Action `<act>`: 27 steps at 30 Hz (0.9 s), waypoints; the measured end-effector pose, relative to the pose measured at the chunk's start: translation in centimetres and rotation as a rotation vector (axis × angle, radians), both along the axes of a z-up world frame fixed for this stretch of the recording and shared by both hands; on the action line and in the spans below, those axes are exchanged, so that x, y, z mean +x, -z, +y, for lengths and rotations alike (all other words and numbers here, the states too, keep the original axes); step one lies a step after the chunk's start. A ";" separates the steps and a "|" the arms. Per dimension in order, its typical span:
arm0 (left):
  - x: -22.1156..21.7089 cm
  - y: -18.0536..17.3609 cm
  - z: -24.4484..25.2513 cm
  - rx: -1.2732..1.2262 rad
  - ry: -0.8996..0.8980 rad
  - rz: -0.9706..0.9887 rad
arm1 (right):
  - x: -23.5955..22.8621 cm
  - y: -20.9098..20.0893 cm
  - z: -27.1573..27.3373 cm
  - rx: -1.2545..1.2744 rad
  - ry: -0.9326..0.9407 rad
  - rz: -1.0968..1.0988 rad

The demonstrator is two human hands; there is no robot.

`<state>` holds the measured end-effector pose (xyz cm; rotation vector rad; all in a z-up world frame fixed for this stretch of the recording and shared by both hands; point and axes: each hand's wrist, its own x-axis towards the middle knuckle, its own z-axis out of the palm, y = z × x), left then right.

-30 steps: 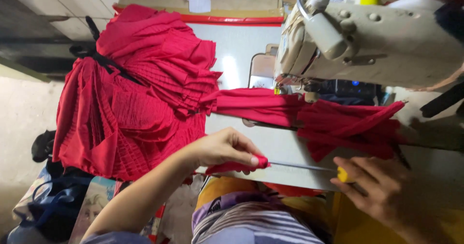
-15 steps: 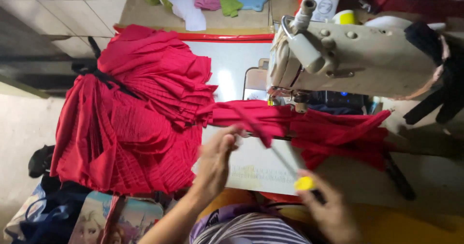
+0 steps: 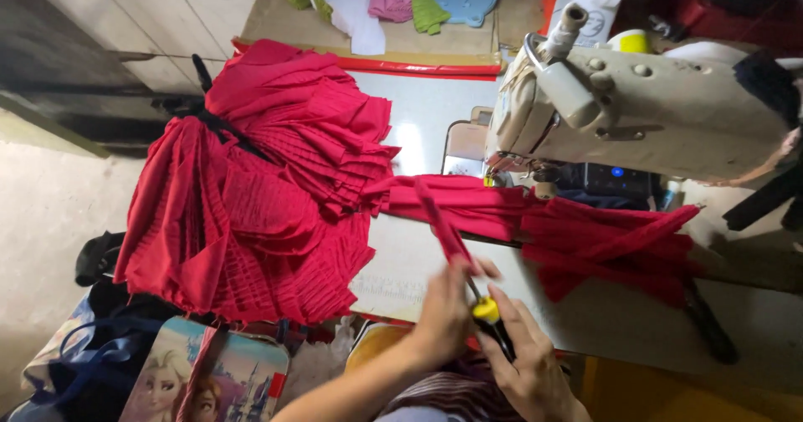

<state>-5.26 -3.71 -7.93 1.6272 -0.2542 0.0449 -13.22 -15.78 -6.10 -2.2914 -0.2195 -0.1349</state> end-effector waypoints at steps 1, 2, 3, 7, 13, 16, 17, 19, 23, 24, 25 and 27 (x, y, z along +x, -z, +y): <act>-0.5 -1.1 0.1 -0.165 0.166 0.162 | 0.5 -0.6 0.1 0.010 0.011 -0.094; -1.2 -2.1 0.3 -0.326 0.324 0.327 | 0.9 -1.2 0.5 0.025 0.016 -0.184; 0.1 -2.8 1.3 -0.326 0.321 0.328 | 0.8 -1.0 0.2 0.026 0.012 -0.183; 3.4 -5.6 3.8 -0.462 0.170 0.149 | 0.4 -0.3 -0.1 0.034 -0.102 -0.158; 1.9 -5.3 1.8 -0.423 -0.025 0.206 | 0.8 -0.7 0.8 0.195 -0.103 -0.063; 2.5 -5.5 2.3 -0.480 -0.077 0.127 | 0.6 -0.4 0.4 0.305 -0.117 0.054; 3.1 -5.8 3.0 -0.506 -0.147 0.086 | 0.4 -0.2 0.2 0.266 -0.161 0.043; 2.3 -4.6 2.2 -0.420 -0.082 0.128 | 0.2 0.0 0.2 0.343 -0.104 0.119; -1.0 -4.2 0.5 -0.473 0.180 0.175 | 1.3 -1.6 0.7 0.402 -0.092 0.017; -0.3 -4.8 1.3 -0.470 0.184 0.176 | 0.9 -1.4 0.7 0.404 -0.089 0.016; 0.3 -5.5 2.0 -0.398 0.241 0.153 | 0.5 -1.1 0.7 0.478 -0.048 0.155; 0.6 -6.2 2.7 -0.331 0.287 0.132 | -0.1 -0.7 0.6 0.546 -0.016 0.303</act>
